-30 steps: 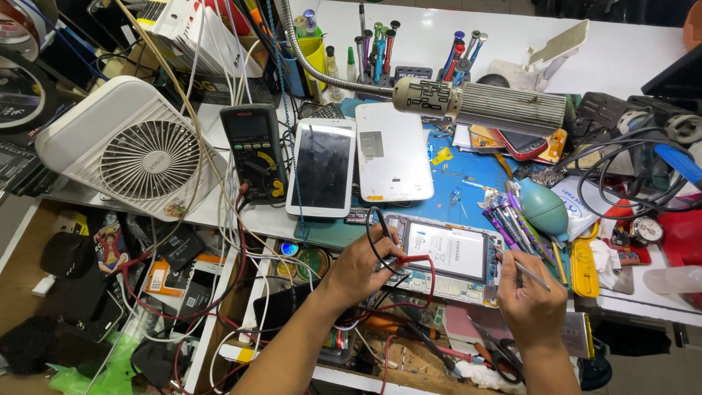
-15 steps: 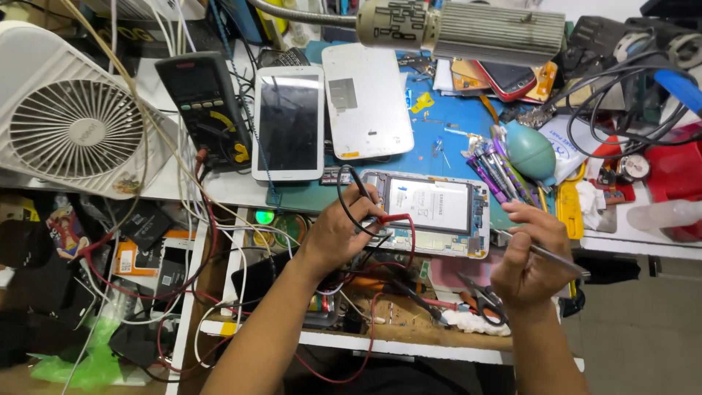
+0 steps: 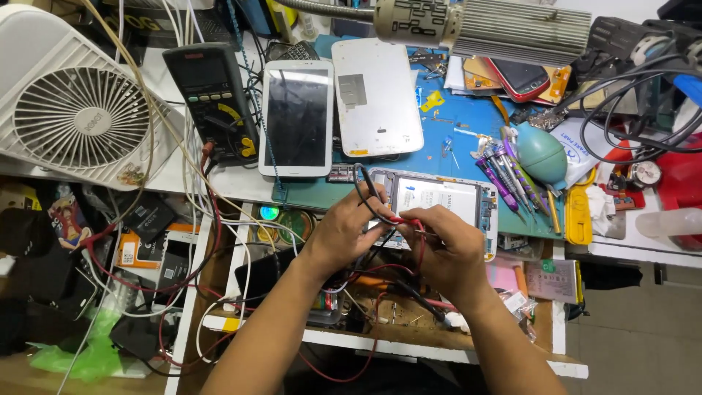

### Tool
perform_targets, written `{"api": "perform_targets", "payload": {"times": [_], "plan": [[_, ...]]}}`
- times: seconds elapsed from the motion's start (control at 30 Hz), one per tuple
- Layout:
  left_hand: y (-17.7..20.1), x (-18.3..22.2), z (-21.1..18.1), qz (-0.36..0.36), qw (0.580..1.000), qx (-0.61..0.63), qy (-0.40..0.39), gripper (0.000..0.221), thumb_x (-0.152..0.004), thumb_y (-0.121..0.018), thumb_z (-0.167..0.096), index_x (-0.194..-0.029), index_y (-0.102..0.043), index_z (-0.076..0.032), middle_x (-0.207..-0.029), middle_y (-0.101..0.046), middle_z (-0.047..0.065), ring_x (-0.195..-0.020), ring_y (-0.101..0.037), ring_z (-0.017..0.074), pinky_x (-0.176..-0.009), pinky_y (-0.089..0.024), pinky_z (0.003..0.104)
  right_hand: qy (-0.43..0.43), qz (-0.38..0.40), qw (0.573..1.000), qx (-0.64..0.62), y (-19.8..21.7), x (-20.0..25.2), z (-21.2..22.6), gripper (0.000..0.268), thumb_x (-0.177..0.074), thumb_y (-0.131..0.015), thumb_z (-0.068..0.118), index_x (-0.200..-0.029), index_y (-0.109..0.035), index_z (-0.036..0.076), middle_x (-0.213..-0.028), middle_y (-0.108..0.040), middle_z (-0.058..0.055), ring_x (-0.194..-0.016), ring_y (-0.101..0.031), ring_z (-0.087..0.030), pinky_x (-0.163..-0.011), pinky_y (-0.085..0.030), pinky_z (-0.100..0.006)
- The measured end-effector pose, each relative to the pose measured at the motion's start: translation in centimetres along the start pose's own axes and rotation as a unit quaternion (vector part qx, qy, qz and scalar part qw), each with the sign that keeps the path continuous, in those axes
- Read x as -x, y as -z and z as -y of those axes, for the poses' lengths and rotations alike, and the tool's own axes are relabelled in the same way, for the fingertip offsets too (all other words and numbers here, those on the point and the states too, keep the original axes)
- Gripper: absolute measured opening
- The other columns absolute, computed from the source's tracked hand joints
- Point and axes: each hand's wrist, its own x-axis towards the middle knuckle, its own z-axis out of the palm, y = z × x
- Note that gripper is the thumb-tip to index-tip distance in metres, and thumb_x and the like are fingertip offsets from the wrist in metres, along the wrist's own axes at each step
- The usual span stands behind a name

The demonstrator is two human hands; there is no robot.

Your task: Testing the internal components and battery of a tablet using a multimeter and probes on a repair bench.

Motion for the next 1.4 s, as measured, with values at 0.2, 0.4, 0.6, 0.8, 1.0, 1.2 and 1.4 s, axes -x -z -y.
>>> {"api": "perform_targets", "payload": {"times": [0.2, 0.4, 0.6, 0.8, 1.0, 1.2, 1.4], "plan": [[-0.2, -0.3, -0.3, -0.005, 1.0, 0.001, -0.009, 0.024, -0.084, -0.078, -0.008, -0.105, -0.067, -0.013, -0.104, -0.06, 0.009, -0.096, -0.069, 0.0354, -0.081, -0.06, 0.045, -0.051, -0.015, 0.998, -0.015, 0.4, 0.9, -1.2, 0.008, -0.093, -0.073, 0.008, -0.099, -0.078, 0.006, -0.069, -0.071, -0.008, -0.05, -0.059, -0.018, -0.047, -0.047, -0.026], [0.7, -0.9, -1.4, 0.003, 1.0, 0.013, -0.021, 0.033, -0.081, -0.077, -0.005, -0.111, -0.067, -0.012, -0.108, -0.06, 0.012, -0.092, -0.068, 0.0339, -0.081, -0.059, 0.044, -0.057, -0.022, 0.998, -0.032, 0.8, 1.3, -1.9, 0.009, -0.097, -0.07, 0.011, -0.098, -0.076, 0.004, -0.072, -0.073, -0.01, -0.062, -0.07, -0.021, -0.063, -0.056, -0.031], [1.2, -1.2, -1.8, 0.016, 0.999, 0.024, -0.023, 0.027, -0.084, -0.066, -0.001, -0.11, -0.066, -0.008, -0.107, -0.06, 0.014, -0.09, -0.067, 0.0337, -0.081, -0.059, 0.043, -0.048, -0.03, 0.998, -0.029, 0.8, 1.6, -2.2, 0.008, -0.097, -0.071, 0.011, -0.098, -0.075, 0.003, -0.073, -0.073, -0.011, -0.068, -0.073, -0.023, -0.069, -0.057, -0.034], [0.2, -0.4, -0.2, -0.011, 0.999, 0.011, -0.033, 0.027, -0.092, -0.05, -0.002, -0.111, -0.068, -0.011, -0.109, -0.059, 0.01, -0.095, -0.067, 0.0322, -0.085, -0.058, 0.042, -0.026, -0.044, 0.999, -0.021, 0.5, 1.5, -1.7, 0.006, -0.095, -0.073, 0.01, -0.093, -0.075, 0.005, -0.069, -0.072, -0.011, -0.059, -0.07, -0.024, -0.061, -0.056, -0.032], [0.0, -0.3, 0.2, -0.009, 0.999, 0.019, -0.027, 0.033, -0.088, -0.048, 0.002, -0.111, -0.069, -0.01, -0.107, -0.061, 0.012, -0.097, -0.068, 0.0342, -0.086, -0.058, 0.043, 0.001, -0.048, 0.999, 0.007, 0.3, 1.8, -2.0, 0.004, -0.093, -0.075, 0.012, -0.092, -0.077, 0.008, -0.067, -0.071, -0.007, -0.054, -0.068, -0.023, -0.058, -0.056, -0.03], [0.0, -0.3, 0.1, -0.008, 1.0, 0.021, -0.021, 0.028, -0.089, -0.051, -0.005, -0.109, -0.068, -0.013, -0.105, -0.06, 0.009, -0.097, -0.066, 0.033, -0.086, -0.057, 0.042, 0.055, -0.031, 0.998, 0.011, 0.5, 1.9, -2.1, 0.004, -0.09, -0.077, 0.009, -0.093, -0.078, 0.006, -0.076, -0.075, -0.009, -0.059, -0.07, -0.024, -0.057, -0.057, -0.03], [0.7, -0.4, -0.5, 0.016, 0.999, 0.03, -0.013, 0.03, -0.079, -0.069, -0.024, -0.108, -0.067, -0.016, -0.109, -0.06, 0.009, -0.099, -0.067, 0.0326, -0.088, -0.057, 0.045, 0.08, -0.008, 0.997, 0.012, 0.7, 2.0, -2.3, 0.012, -0.085, -0.08, 0.006, -0.097, -0.079, 0.005, -0.08, -0.074, -0.013, -0.06, -0.07, -0.027, -0.054, -0.058, -0.034]]}}
